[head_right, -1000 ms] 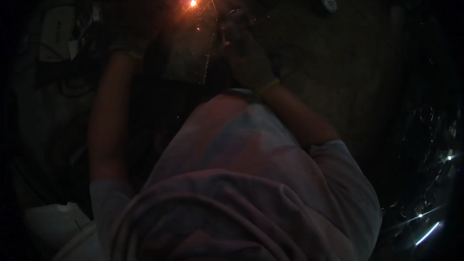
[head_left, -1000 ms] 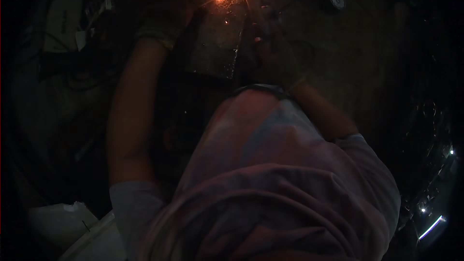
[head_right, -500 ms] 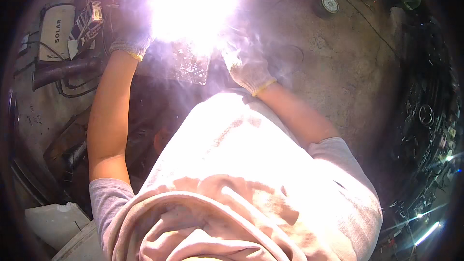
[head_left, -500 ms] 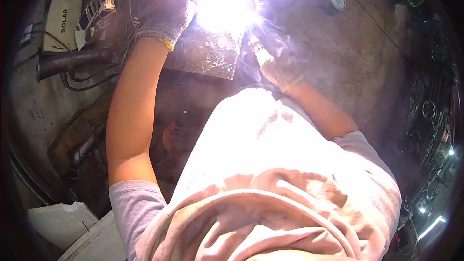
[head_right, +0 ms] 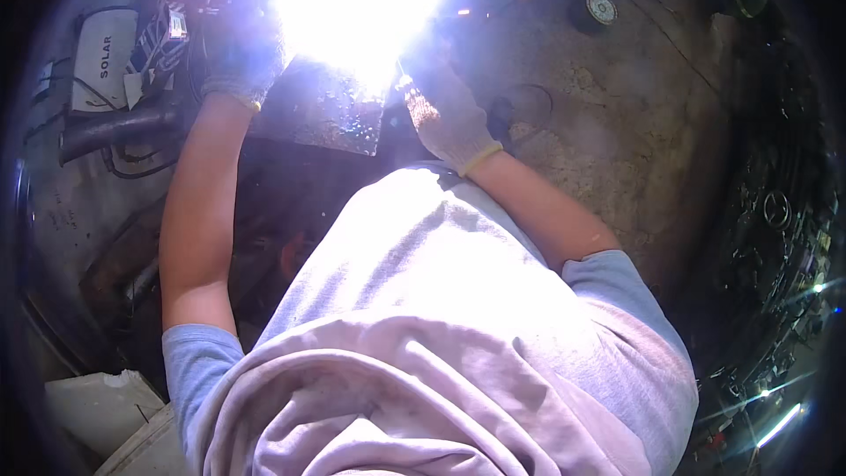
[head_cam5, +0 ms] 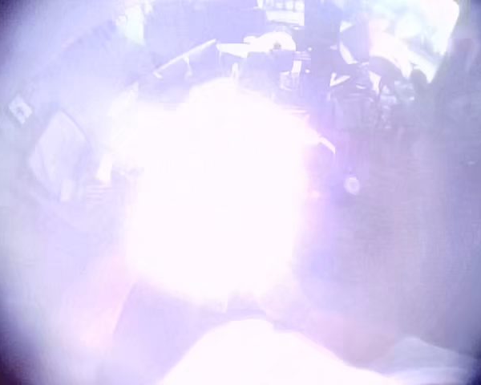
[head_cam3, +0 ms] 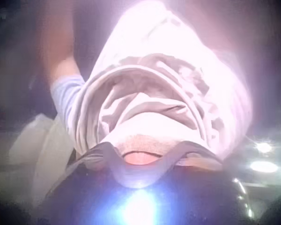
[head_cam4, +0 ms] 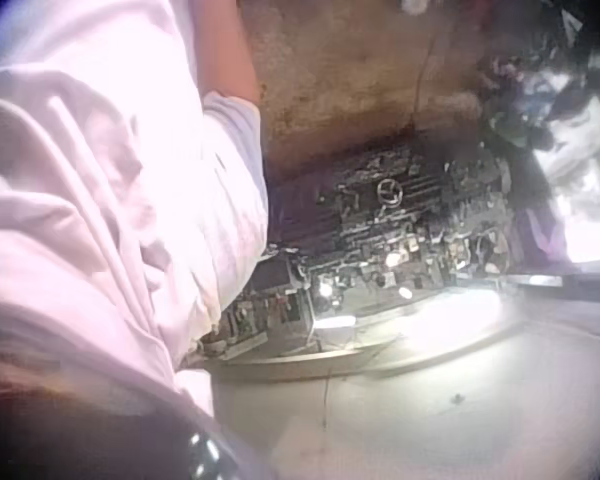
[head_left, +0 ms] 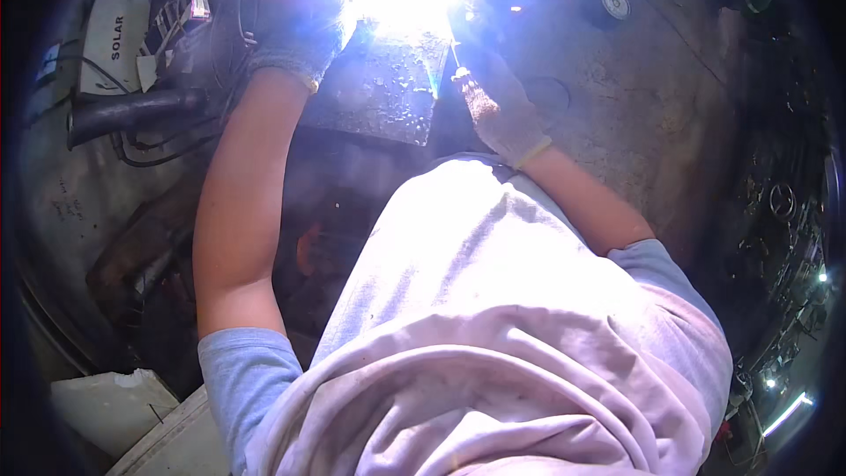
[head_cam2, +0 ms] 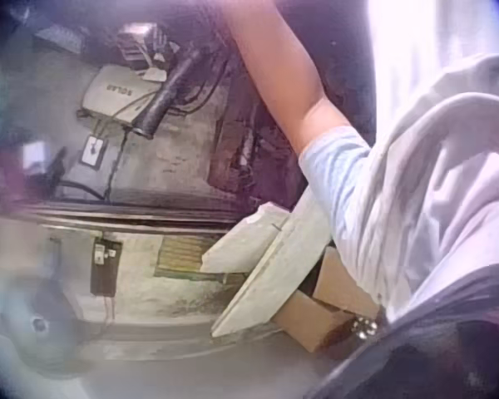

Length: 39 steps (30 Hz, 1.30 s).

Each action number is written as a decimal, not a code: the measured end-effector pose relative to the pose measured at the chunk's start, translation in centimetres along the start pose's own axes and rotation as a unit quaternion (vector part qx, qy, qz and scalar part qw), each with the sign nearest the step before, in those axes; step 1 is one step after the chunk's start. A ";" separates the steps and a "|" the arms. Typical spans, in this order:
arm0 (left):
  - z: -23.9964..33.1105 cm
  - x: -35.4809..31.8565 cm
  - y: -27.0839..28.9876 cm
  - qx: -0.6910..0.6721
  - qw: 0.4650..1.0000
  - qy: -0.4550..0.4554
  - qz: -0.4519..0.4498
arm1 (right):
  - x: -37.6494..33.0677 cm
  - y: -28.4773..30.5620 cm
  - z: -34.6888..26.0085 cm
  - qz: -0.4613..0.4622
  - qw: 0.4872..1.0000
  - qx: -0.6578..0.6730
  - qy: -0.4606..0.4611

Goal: The person assembles a metal structure by striking it with a hammer, positioning metal rods by hand, and welding components together using a welding tool.

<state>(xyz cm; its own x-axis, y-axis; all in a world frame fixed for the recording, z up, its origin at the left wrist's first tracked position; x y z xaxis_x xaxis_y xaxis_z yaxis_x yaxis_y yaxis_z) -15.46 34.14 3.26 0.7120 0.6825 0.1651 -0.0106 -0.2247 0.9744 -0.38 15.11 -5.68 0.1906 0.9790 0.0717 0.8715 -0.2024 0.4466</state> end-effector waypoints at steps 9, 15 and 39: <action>-0.3 0.6 -1.2 0.004 1.000 -0.016 0.018 | -0.3 1.5 0.6 0.009 0.991 0.030 -0.131; 0.1 1.6 1.0 -0.017 0.988 0.032 -0.149 | -0.8 0.4 1.6 -0.035 0.980 0.052 -0.191; 0.6 -0.9 1.8 0.003 0.999 0.010 -0.049 | -1.1 -0.8 -0.2 -0.010 0.999 0.027 0.030</action>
<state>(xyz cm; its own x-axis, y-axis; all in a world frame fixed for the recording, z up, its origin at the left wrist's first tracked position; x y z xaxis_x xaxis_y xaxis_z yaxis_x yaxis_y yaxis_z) -15.71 32.74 4.74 0.6948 0.7155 0.0724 0.0625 -0.1603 0.9851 -1.38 14.23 -5.92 0.1462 0.9822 0.1175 0.8981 -0.1816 0.4005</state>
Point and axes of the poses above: each hand's wrist, its own x-axis towards the middle knuckle, its own y-axis out of the back of the hand, z = x × y, the point moved 10 cm from there along x, towards the middle knuckle, and after that the axes turned 1 degree about -z, right-handed, at the moved point
